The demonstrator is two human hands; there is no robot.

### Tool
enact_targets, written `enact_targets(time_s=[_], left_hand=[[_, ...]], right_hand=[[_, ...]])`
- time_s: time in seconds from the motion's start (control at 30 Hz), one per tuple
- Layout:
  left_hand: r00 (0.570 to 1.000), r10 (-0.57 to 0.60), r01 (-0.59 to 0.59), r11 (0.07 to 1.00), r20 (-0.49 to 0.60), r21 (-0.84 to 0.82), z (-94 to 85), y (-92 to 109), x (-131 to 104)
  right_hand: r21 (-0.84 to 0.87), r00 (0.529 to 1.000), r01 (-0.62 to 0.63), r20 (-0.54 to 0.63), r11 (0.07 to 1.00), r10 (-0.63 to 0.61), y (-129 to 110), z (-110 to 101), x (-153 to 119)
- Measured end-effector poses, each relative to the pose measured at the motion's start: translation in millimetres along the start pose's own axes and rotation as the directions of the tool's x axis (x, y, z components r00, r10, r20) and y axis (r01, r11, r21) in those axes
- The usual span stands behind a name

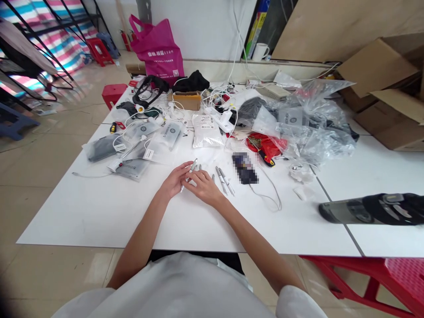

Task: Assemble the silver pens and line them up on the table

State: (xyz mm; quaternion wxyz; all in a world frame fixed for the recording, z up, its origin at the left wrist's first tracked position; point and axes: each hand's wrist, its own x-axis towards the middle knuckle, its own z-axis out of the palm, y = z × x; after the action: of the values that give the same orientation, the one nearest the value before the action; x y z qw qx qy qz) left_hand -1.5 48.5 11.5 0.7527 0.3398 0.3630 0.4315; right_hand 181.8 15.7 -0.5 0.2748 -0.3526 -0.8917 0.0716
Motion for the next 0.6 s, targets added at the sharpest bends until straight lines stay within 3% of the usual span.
enact_targets(time_s=[0.07, 0.13, 0.17, 0.2, 0.23, 0.27, 0.33, 0.4, 0.5, 0.6], left_hand=[[0.999, 0.052, -0.052, 0.999, 0.007, 0.015, 2.5, -2, 0], [0.983, 0.176, -0.164, 0.967, -0.051, 0.194, 4.2, -5, 1], [0.964, 0.257, -0.220, 0.913, -0.065, 0.344, 4.3, -6, 1], [0.943, 0.330, -0.268, 0.821, -0.037, 0.504, 3.7, -6, 0], [0.926, 0.376, -0.309, 0.701, 0.036, 0.642, 2.4, -6, -2], [0.913, 0.386, -0.350, 0.571, 0.134, 0.743, 0.3, -5, -4], [0.896, 0.326, -0.416, 0.376, 0.302, 0.828, -5.6, 0, -10], [0.923, 0.291, -0.333, 0.275, 0.252, 0.902, -12.1, 7, -18], [0.979, 0.124, -0.183, 0.207, 0.159, 0.961, -18.6, 16, -28], [0.982, 0.082, -0.183, 0.151, 0.173, 0.971, -18.6, 16, -36]], right_hand=[[0.173, 0.995, -0.003, -0.100, 0.985, 0.021, -3, -11, 3], [0.447, 0.931, -0.022, -0.317, 0.894, 0.182, -9, -25, 9], [0.612, 0.838, -0.025, -0.419, 0.790, 0.351, -11, -33, 12], [0.774, 0.703, 0.005, -0.453, 0.633, 0.548, -13, -42, 16], [0.896, 0.599, 0.089, -0.396, 0.434, 0.695, -13, -51, 20], [0.962, 0.570, 0.171, -0.272, 0.212, 0.775, -12, -59, 22], [0.954, 0.603, 0.266, -0.051, -0.139, 0.796, -2, -75, 23], [0.893, 0.625, 0.322, 0.050, -0.316, 0.779, 13, -84, 15], [0.821, 0.587, 0.403, 0.107, -0.404, 0.803, 39, -83, -3], [0.751, 0.561, 0.471, 0.149, -0.462, 0.814, 55, -73, -17]])
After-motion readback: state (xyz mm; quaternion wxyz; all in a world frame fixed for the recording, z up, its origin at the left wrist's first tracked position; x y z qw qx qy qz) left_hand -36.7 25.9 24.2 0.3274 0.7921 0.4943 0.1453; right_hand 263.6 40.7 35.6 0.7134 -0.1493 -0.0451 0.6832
